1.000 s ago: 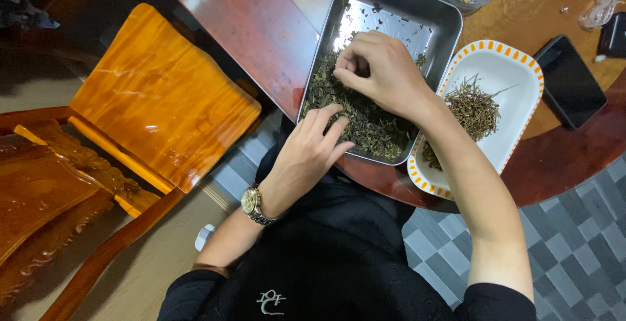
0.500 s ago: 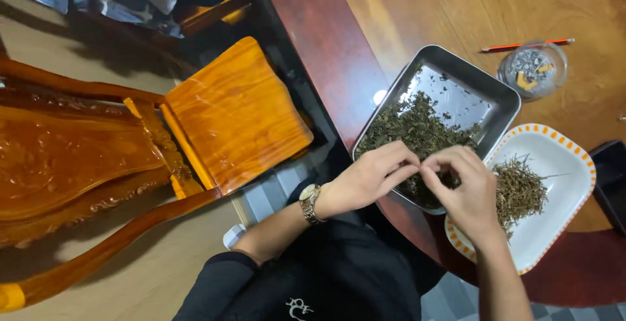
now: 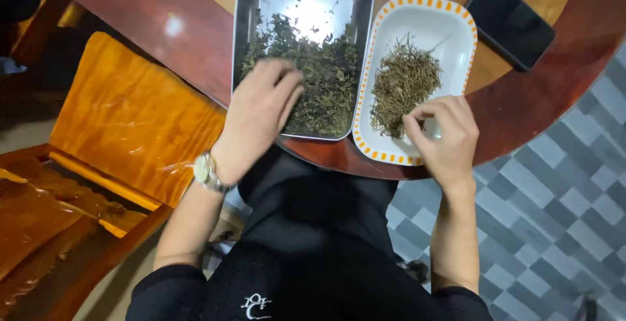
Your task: Sorting dried tea leaves by hand to remove stems and impurities
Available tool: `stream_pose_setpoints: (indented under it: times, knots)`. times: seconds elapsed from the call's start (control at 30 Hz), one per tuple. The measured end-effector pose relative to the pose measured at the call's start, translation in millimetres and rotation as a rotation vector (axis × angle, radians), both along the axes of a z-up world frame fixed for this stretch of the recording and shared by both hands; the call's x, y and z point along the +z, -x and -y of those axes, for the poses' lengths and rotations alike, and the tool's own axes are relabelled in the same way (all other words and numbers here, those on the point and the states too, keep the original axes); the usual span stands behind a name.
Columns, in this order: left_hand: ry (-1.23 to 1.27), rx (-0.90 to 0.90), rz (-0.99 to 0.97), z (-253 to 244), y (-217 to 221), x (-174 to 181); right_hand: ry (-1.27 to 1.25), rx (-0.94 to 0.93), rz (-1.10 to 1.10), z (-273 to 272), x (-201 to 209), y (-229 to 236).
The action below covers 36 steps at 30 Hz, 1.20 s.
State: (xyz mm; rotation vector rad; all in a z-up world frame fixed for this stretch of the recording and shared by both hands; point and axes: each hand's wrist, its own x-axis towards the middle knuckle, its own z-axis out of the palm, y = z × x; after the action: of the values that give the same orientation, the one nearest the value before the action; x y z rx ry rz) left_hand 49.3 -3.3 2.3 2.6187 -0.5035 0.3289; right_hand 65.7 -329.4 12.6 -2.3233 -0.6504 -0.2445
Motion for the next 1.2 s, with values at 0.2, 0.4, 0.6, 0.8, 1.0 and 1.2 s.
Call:
stream_pose_setpoints:
  times: [0.2,0.4,0.6,0.8,1.0,1.2]
  knots:
    - [-0.147,-0.153,-0.237,13.2,-32.0,1.2,-0.028,-0.042,-0.022,-4.5,-0.2,10.4]
    - [-0.298,-0.084,-0.222,17.9,-27.1,-4.0,-0.094,-0.037,-0.017,-1.7,-16.8,8.7]
    - [-0.345,-0.089,-0.066,2.7,-28.7,-2.0,-0.078,0.027,-0.011,-13.4,-8.0,-1.2]
    - [-0.292,-0.057,-0.019,-6.1,-12.6,7.1,0.238,0.213,0.063,-45.3,18.2,-31.8]
    - [-0.184,0.001,-0.007,-12.5,12.9,6.2,0.565,0.31,0.281,-92.1,13.0,-59.0]
    - [-0.164,0.102,-0.02,-8.7,19.1,2.5,0.651,0.354,0.173,-106.3,-8.0,-70.1]
